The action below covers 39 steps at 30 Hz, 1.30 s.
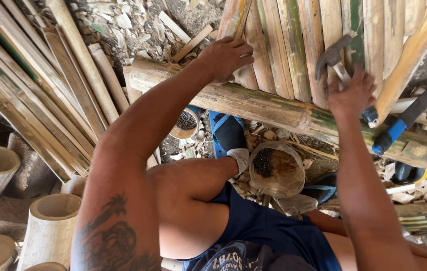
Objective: The person assembles a bamboo structure by hammering nails into bamboo slats and using a hand saw to cut bamboo pieces. The person works on a partially built frame, securing slats and cutting additional pieces to fit.
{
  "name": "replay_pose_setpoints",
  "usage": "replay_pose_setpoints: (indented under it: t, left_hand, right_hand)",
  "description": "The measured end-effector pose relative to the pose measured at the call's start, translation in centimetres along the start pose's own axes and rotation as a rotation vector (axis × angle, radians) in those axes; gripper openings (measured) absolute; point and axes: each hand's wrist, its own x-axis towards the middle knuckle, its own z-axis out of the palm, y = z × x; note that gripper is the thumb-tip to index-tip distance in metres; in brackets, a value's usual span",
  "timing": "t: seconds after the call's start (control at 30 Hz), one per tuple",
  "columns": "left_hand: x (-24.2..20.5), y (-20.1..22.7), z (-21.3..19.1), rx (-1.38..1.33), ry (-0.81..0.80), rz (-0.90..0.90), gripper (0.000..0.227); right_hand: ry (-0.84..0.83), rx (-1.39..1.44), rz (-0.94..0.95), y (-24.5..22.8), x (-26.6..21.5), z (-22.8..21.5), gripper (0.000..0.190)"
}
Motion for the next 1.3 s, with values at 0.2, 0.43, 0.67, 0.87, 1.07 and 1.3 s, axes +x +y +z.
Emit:
replay_pose_setpoints:
  t: [0.2,0.43,0.67,0.87,1.07,1.3]
  left_hand:
    - [-8.8,0.8,0.2,-0.189,-0.06,-0.194,0.042]
    - [-12.8,2.9,0.5,-0.2,-0.003,-0.218,0.029]
    - [-1.2,1.3,-1.3,0.079,-0.004,0.069,0.043]
    - [2.3,0.7,1.4,0.136,0.023,0.143,0.07]
    - [2.6,1.0,-3.1,0.252,-0.165,0.033,0.059]
    - [9.0,11.9,-7.2,-0.104,0.041,-0.084,0.075]
  right_hand:
    - [-0.266,0.185,0.001,0.1,-4.7,0.7,0.031]
    - [-0.239,0.265,-0.087,-6.4,-6.6,1.7,0.034]
    - [0.123,0.253,-0.067,3.1,-4.1,-2.4,0.034]
    - [0.089,-0.123,0.338,17.0,-9.2,-4.0,0.066]
    - [0.117,0.393,0.541,23.3,-10.3,-2.7,0.05]
    - [0.269,1.069,0.833,17.4,-17.1,-8.5,0.05]
